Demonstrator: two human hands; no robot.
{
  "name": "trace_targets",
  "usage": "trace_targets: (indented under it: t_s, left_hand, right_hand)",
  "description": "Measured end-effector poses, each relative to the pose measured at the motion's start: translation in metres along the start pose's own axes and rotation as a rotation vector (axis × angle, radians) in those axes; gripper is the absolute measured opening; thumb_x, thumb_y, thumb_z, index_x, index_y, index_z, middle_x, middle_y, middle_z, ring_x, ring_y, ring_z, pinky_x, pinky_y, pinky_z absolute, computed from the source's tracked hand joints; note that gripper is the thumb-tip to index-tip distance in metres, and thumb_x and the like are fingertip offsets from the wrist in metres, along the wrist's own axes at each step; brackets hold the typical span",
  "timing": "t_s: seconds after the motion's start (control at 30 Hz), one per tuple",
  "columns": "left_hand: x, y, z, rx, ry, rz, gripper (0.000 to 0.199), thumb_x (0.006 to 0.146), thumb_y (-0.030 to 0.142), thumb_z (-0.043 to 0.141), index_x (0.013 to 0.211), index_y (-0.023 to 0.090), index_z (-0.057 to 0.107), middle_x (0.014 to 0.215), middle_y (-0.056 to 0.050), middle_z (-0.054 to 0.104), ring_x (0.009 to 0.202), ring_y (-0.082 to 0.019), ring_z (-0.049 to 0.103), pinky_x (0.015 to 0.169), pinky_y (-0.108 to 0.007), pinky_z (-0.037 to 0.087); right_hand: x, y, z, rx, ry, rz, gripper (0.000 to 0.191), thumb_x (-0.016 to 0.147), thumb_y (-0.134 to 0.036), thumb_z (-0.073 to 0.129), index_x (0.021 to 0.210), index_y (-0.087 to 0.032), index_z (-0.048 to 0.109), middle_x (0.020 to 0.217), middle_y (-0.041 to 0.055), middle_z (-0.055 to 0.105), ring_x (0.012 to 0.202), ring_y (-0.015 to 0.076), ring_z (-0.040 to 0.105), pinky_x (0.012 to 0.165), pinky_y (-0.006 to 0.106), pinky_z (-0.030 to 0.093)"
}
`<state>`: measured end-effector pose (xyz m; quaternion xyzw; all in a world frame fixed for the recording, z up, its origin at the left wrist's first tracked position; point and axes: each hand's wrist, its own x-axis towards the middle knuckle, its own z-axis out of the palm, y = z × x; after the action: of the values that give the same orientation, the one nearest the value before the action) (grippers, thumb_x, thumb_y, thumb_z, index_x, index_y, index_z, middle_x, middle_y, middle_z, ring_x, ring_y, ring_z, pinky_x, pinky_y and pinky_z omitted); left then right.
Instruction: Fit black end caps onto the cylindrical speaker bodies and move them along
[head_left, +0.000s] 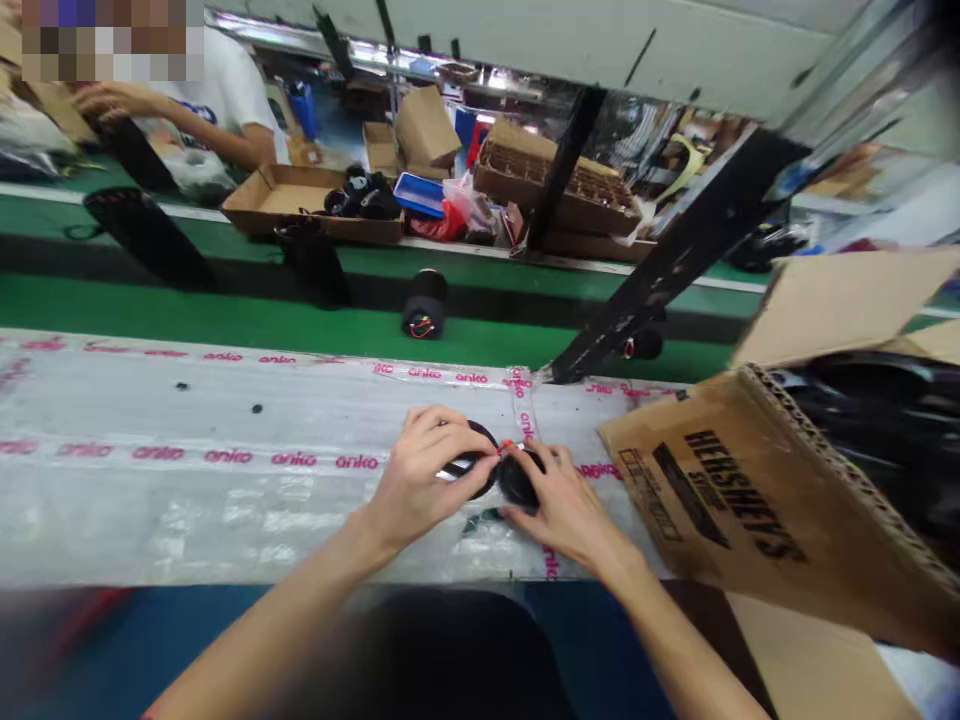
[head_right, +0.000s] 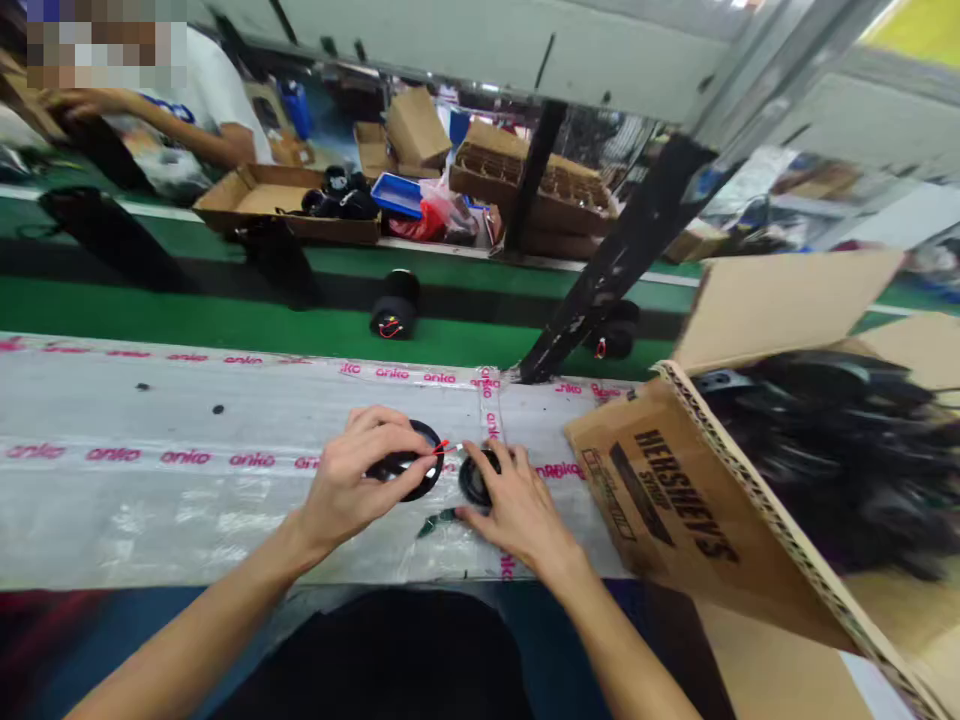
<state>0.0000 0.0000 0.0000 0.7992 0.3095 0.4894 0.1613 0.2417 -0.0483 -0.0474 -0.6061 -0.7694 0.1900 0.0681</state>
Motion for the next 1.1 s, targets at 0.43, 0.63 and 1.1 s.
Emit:
trace_targets:
  t_s: [0.43, 0.63, 1.1]
  left_hand:
    - [0.0, 0.004, 0.014, -0.089, 0.077, -0.086, 0.013, 0.092, 0.011, 0.079, 0.097, 0.021, 0.072, 0.085, 0.0, 0.077, 0.09, -0.019, 0.066, 0.086, -0.033, 0.057]
    - [0.001, 0.004, 0.014, -0.065, 0.084, -0.105, 0.01, 0.092, 0.013, 0.079, 0.096, 0.02, 0.073, 0.085, -0.002, 0.077, 0.09, -0.019, 0.068, 0.083, -0.033, 0.058]
    - [0.001, 0.002, 0.009, -0.053, 0.04, -0.126, 0.005, 0.099, 0.019, 0.074, 0.103, 0.021, 0.074, 0.093, -0.005, 0.078, 0.094, -0.021, 0.069, 0.086, -0.038, 0.058]
  right_hand:
    - [0.013, -0.03, -0.024, 1.2, 0.518, -0.009, 0.063, 0.104, -0.072, 0.044, 0.142, -0.027, 0.066, 0.131, 0.0085, 0.075, 0.116, 0.0319, 0.074, 0.096, 0.045, 0.062]
    - [0.017, -0.033, -0.026, 0.893, 0.565, -0.144, 0.068, 0.1, -0.076, 0.054, 0.148, -0.03, 0.063, 0.141, 0.0088, 0.07, 0.131, 0.0335, 0.066, 0.112, 0.048, 0.054]
    - [0.02, -0.033, -0.044, 0.741, 0.339, -0.36, 0.074, 0.098, -0.077, 0.056, 0.159, -0.035, 0.051, 0.156, 0.0058, 0.062, 0.144, 0.0317, 0.058, 0.122, 0.046, 0.048]
